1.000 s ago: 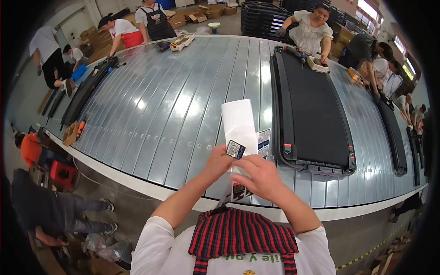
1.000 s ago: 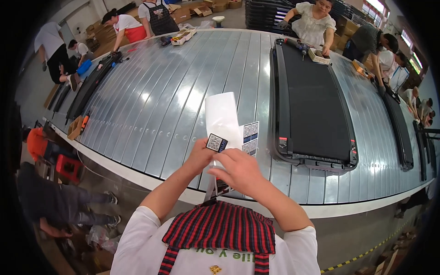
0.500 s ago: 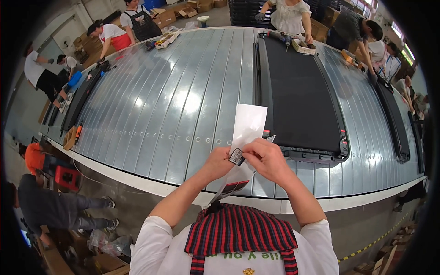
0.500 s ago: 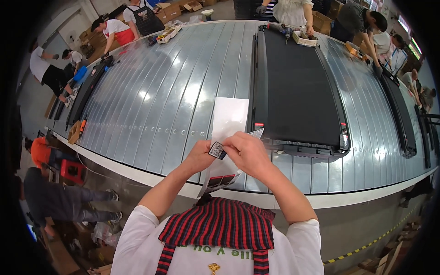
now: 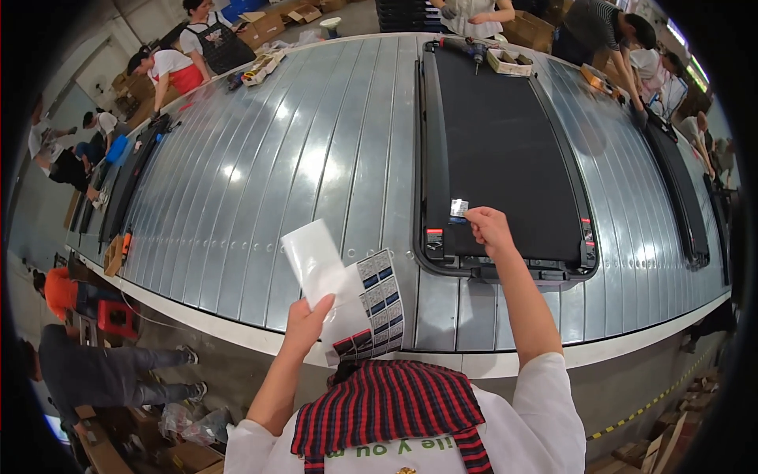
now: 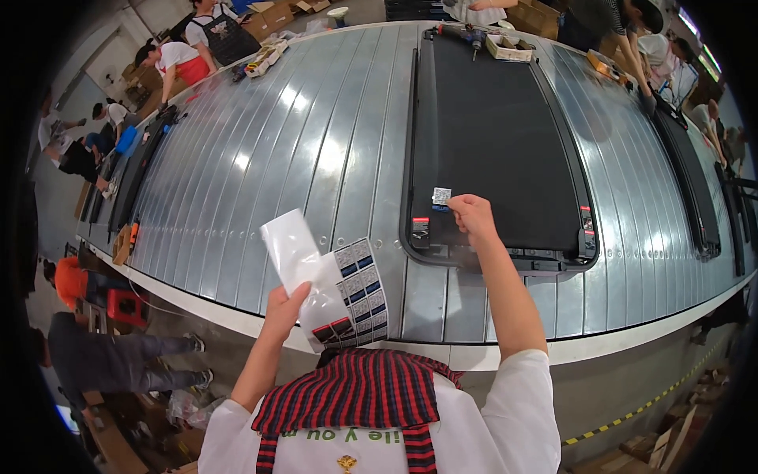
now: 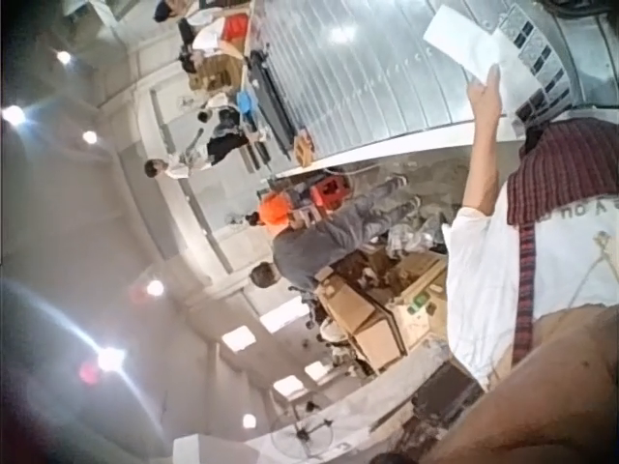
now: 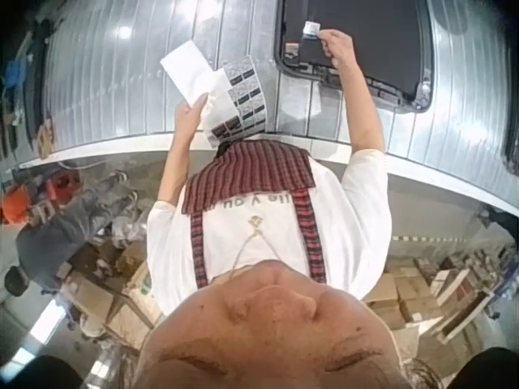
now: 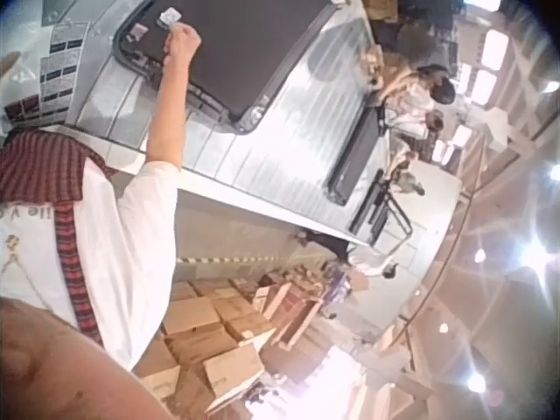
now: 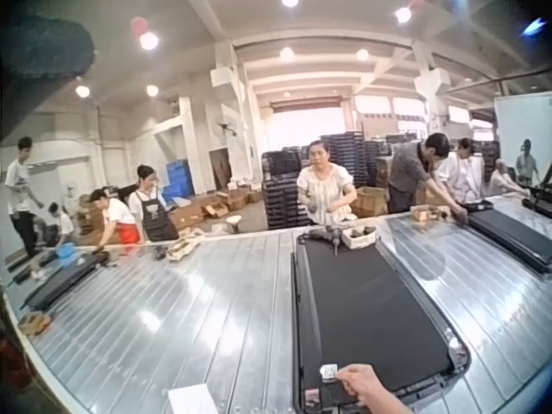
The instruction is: Peel warning and identification labels from a sticker sheet and apply them to the frame of treadmills on an active assembly line.
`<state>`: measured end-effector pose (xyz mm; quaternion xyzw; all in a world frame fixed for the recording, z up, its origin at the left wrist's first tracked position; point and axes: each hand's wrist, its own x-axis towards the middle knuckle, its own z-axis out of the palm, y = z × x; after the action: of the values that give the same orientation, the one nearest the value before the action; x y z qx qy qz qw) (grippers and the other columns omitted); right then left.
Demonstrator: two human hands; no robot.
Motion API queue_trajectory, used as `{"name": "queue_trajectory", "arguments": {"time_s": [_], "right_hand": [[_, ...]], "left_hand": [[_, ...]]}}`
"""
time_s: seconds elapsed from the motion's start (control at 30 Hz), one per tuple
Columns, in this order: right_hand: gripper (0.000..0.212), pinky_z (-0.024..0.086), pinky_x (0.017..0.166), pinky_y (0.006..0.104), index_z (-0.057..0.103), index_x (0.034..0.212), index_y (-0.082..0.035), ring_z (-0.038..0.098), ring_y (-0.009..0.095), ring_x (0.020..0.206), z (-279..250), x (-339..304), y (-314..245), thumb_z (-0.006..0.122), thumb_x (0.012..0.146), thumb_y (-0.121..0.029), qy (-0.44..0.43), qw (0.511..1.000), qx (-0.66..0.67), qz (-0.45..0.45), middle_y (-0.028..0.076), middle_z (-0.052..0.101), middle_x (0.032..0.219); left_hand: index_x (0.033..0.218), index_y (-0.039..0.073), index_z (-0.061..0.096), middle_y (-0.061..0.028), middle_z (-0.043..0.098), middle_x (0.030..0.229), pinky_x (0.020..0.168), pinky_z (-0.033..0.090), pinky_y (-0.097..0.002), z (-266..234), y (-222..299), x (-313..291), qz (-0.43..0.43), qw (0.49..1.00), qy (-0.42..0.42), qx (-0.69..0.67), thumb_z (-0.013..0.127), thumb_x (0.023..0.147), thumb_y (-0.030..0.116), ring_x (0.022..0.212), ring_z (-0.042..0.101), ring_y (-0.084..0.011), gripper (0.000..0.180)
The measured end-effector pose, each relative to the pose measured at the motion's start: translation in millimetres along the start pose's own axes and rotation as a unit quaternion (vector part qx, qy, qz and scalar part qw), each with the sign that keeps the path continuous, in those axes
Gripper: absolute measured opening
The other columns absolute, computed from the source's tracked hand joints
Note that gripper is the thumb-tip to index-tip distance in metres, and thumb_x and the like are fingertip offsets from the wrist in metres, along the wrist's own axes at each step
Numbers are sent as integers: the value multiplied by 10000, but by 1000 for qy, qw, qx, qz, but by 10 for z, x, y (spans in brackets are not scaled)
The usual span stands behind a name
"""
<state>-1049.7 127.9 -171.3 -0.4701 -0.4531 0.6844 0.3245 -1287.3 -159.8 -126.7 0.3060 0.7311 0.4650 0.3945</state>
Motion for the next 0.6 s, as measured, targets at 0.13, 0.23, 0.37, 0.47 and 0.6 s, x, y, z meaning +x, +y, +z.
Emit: {"name": "queue_trajectory", "arguments": {"time_s": [0.13, 0.23, 0.37, 0.47, 0.6], "right_hand": [[107, 223, 338, 195, 553, 700, -61, 340, 41, 395, 119, 390, 213, 641, 732, -115, -28, 994, -53, 93, -38, 422, 509], [112, 222, 337, 199, 557, 699, -53, 335, 44, 389, 206, 571, 304, 649, 727, -111, -39, 991, -61, 114, -33, 421, 505], [103, 220, 334, 197, 574, 720, -38, 331, 41, 384, 290, 661, 359, 649, 730, -109, -36, 987, -74, 139, -30, 426, 506], [119, 241, 335, 224, 558, 653, -28, 345, 60, 381, 300, 668, 337, 647, 712, -79, -11, 983, -76, 169, -16, 429, 486], [118, 237, 333, 224, 562, 644, -21, 337, 62, 373, 283, 663, 386, 644, 712, -71, 5, 981, -83, 173, -12, 431, 479]], "left_hand": [[1020, -48, 563, -57, 600, 927, 712, 429, -244, -72, -67, -62, -33, 995, 50, -77, 560, 819, 179, 818, 533, -103, 303], [1017, -47, 564, -57, 597, 937, 728, 422, -239, -169, -146, -78, -25, 996, 60, -62, 555, 823, 158, 837, 527, -98, 282], [1030, -38, 558, -57, 594, 947, 746, 418, -242, -247, -146, -48, -16, 991, 82, -103, 562, 832, 157, 838, 527, -100, 278], [1041, -36, 550, -57, 590, 962, 760, 415, -246, -289, -129, -18, -13, 988, 89, -129, 565, 837, 166, 845, 530, -105, 288], [1060, -43, 530, -64, 578, 986, 768, 412, -246, -312, -152, 19, -30, 988, 96, -120, 573, 831, 196, 866, 530, -114, 333]]}}
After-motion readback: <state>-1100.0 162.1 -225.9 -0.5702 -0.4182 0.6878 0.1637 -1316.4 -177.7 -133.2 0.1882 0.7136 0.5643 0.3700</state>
